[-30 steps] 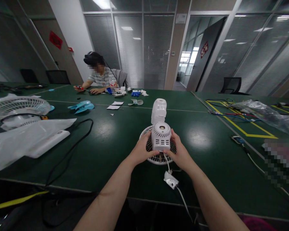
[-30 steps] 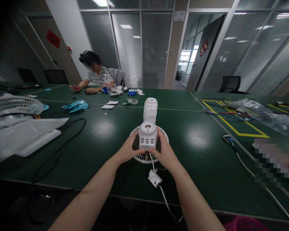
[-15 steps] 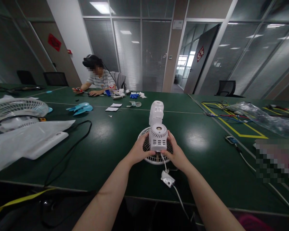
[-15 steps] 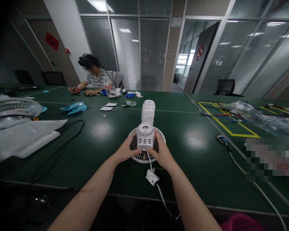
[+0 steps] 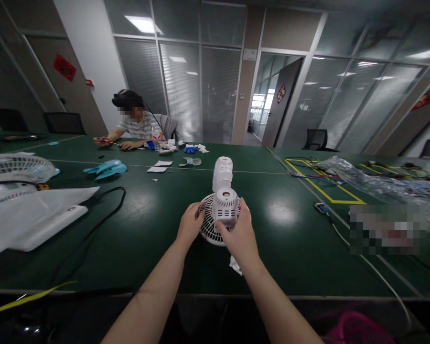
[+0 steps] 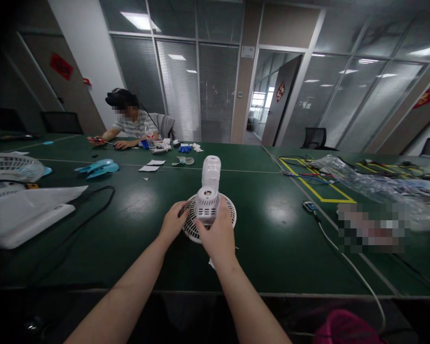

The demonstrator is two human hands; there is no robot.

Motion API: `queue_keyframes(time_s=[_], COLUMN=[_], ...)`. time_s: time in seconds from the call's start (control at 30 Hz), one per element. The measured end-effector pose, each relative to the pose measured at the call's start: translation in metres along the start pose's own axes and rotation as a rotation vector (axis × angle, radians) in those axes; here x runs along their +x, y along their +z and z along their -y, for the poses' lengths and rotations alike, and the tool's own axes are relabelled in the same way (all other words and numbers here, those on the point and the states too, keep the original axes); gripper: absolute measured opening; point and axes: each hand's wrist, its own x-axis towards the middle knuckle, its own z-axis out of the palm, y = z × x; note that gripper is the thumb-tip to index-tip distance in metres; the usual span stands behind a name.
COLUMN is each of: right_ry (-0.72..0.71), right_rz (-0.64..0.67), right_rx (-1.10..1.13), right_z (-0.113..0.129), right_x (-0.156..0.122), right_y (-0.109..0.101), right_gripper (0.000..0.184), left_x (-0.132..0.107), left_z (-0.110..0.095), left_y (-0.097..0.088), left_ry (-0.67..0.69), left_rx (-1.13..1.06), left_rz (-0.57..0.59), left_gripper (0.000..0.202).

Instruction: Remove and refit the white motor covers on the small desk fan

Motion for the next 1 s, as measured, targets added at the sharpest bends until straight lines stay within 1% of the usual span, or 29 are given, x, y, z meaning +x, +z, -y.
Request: queue_keyframes(time_s=[0.1,0.2,0.27,0.37,0.6,0.73,0.8,0.9,1.0], right_ry=[0.025,0.075,0.078,0.082,0.082,0.112,0.115,0.095,0.084], right_rz=[-0.029,-0.042,-0.031,0.019,0.133,0.193,0.221,0.225,0.201], right_rx=[-0.140,-0.221,-0.228,-0.207,-0.186,-0.256,-0.298,-0.323,-0.316], right_z=[0.012,0.010,0.005,-0.002,-0.006,-0.008,-0.010,-0.012,-0.014], right_x=[0.000,0.000,0.000,-0.002,-0.004,0.001,0.004,0.006,0.005], right_y=[0.010,0.014,0.011,0.004,-0.012,-0.017,-0.019,-0.021,-0.023], right_gripper=[0.101,0.099,0.097,0.099,0.111,0.123,0.127,0.123,0.117], left_x=[-0.003,-0.007,-0.008,-0.007,-0.006,-0.007,-0.007,-0.006,-0.005], left_z=[0.002,0.005,0.008,0.013,0.017,0.021,0.023,0.025,0.025], left_y=[0.000,0.000,0.001,0.003,0.008,0.010,0.012,0.015,0.016], left_ry=[-0.006,-0.031,-0.036,-0.028,-0.017,-0.016,-0.025,-0.011,0.014], left_rx=[0.060,0.123,0.156,0.200,0.253,0.244,0.221,0.182,0.159], left_rz=[0.007,0.016,0.015,0.031,0.075,0.087,0.102,0.140,0.177], left_gripper=[0.032,0.034,0.036,0.037,0.042,0.045,0.047,0.049,0.051])
